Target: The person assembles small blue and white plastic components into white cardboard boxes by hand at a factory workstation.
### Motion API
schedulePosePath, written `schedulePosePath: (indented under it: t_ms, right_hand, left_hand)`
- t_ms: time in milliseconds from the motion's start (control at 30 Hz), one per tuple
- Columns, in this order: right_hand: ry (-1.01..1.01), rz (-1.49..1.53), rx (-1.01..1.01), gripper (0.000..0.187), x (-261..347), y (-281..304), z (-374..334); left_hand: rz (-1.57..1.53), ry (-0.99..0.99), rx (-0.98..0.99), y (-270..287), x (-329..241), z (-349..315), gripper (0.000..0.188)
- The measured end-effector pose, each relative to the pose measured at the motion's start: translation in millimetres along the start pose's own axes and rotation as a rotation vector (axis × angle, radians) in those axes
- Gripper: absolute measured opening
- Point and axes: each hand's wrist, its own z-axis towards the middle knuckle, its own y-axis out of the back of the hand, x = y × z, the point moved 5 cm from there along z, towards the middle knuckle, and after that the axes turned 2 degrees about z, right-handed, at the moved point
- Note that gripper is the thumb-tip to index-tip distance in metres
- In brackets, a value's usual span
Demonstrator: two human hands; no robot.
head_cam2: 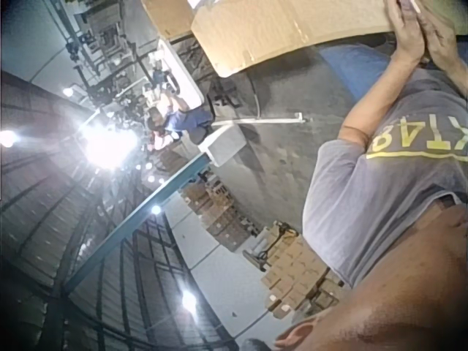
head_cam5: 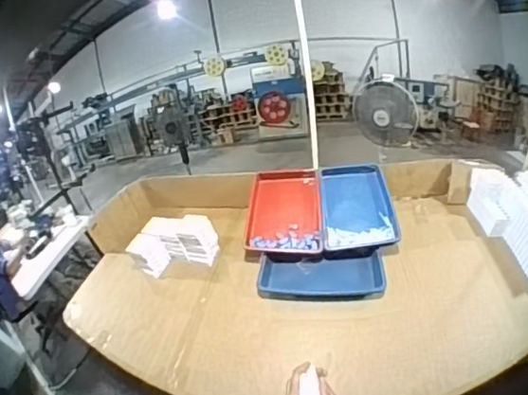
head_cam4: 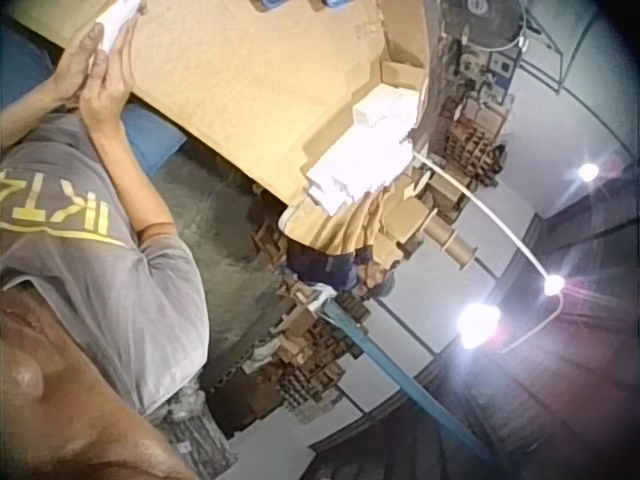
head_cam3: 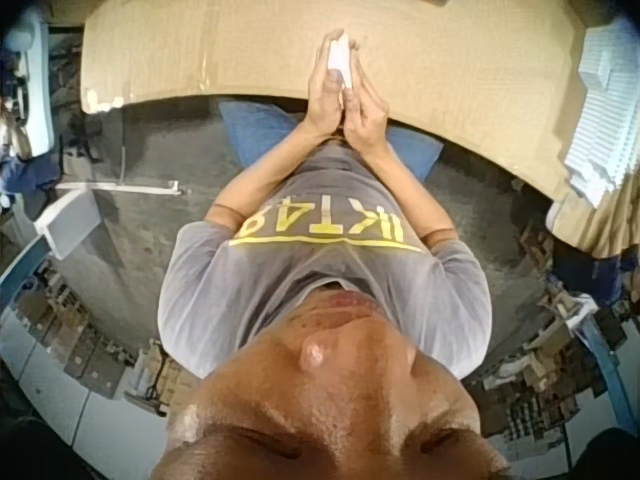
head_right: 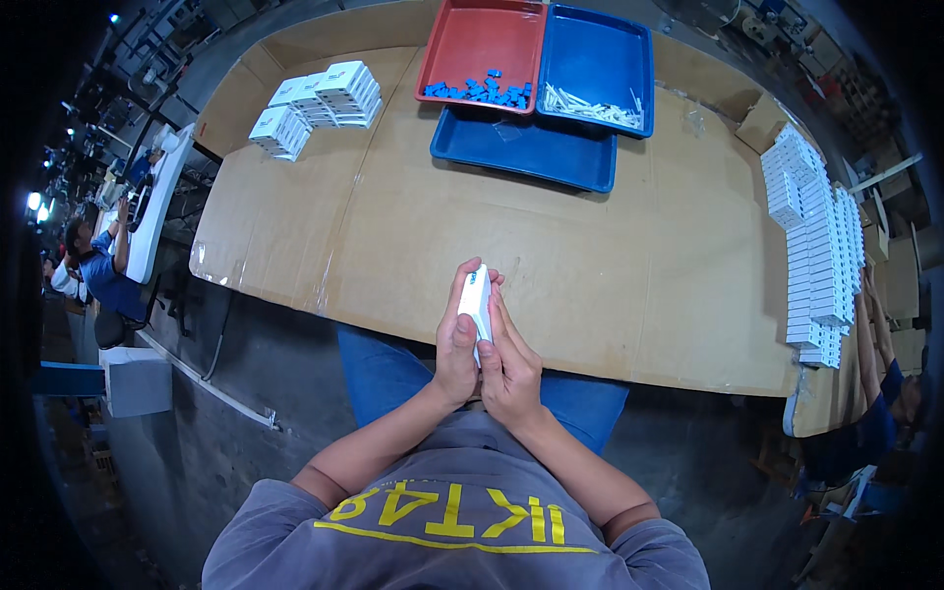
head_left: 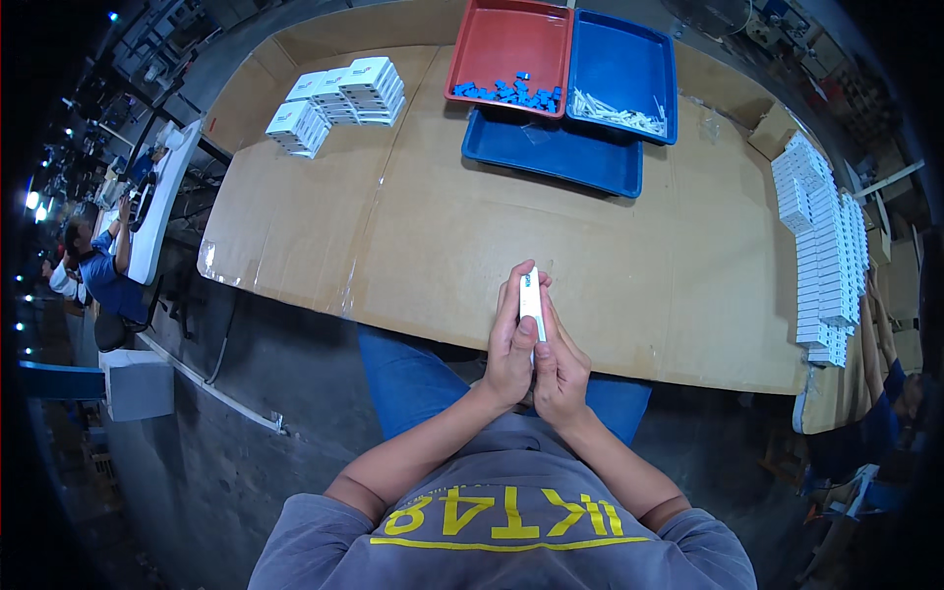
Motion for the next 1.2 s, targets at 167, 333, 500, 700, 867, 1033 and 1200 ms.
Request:
schedulePosePath:
  t_ms: [167, 333, 500, 700, 867, 1033, 1200]
  right_hand:
    - [-0.013, 0.017, 0.012, 0.049, -6.2, 1.7, -1.7]
    - [-0.029, 0.041, 0.051, 0.048, -13.2, 2.8, 6.8]
    - [-0.534, 0.488, -0.006, 0.054, -23.6, 13.9, 14.7]
    - [-0.732, 0.634, 0.072, 0.057, -20.5, 8.5, 16.2]
    - [-0.592, 0.594, 0.009, 0.053, -11.0, -6.6, 4.9]
    - [-0.573, 0.588, -0.031, 0.050, -4.8, -7.5, -2.8]
    - [-0.501, 0.486, 0.003, 0.050, -5.0, -6.4, -11.7]
  left_hand:
    - [-0.052, 0.052, -0.007, 1.9, 0.0, 0.5, 0.102]
    - [0.032, 0.042, -0.026, 9.9, -4.0, 5.9, 0.109]
    - [0.413, -0.168, 0.130, 13.6, -15.2, 14.6, 0.106]
    - [0.345, -0.222, 0.070, 2.6, -17.2, 8.6, 0.093]
    - [0.425, -0.245, -0.036, 9.5, -9.7, 2.3, 0.089]
    - [0.469, -0.353, -0.161, 6.1, -20.1, -3.1, 0.077]
    - [0.294, -0.431, -0.152, 9.5, -22.7, -1.8, 0.074]
